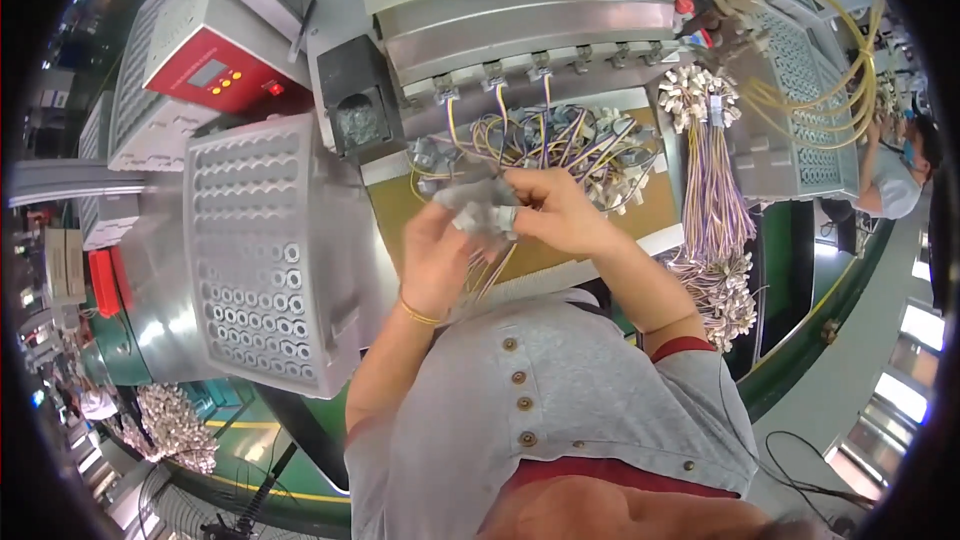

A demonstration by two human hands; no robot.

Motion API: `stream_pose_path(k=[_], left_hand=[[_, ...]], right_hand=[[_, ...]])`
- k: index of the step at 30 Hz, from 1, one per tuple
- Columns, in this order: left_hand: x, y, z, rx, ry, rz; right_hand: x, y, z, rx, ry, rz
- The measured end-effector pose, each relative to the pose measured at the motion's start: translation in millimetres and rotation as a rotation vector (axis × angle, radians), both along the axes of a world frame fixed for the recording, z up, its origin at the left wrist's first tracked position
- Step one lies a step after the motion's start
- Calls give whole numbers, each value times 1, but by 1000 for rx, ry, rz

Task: The person fits components from a tray onto wire harness connectors, places the connectors into a machine to process them, and removes them by hand.

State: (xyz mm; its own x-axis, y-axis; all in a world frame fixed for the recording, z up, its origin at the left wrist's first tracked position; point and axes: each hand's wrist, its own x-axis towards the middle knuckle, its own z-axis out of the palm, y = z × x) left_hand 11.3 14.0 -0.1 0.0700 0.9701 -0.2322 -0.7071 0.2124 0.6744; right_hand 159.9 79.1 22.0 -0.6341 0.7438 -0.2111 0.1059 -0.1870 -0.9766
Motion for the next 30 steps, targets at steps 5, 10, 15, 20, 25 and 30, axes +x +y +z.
stream_pose_path(k=[5, 10, 15, 20, 25, 30], left_hand=[[26, -7, -37, 121, 750, -130], [23, -32, -83, 635, 1635, -20], [23, -21, -76, 381, 1298, -18], [6, -29, -56, 332, 1520, -234], [-34, -44, -30, 297, 1605, -322], [-61, -50, -17, 242, 1669, -45]], right_hand=[[24, 26, -33, 238, -36, -625], [34, 63, -55, -23, 283, -1067], [68, 87, -86, -114, 177, -1181], [71, 96, -98, 622, -237, -982], [50, 82, -84, 634, -115, -1027], [78, 97, -109, 912, -217, -894]])
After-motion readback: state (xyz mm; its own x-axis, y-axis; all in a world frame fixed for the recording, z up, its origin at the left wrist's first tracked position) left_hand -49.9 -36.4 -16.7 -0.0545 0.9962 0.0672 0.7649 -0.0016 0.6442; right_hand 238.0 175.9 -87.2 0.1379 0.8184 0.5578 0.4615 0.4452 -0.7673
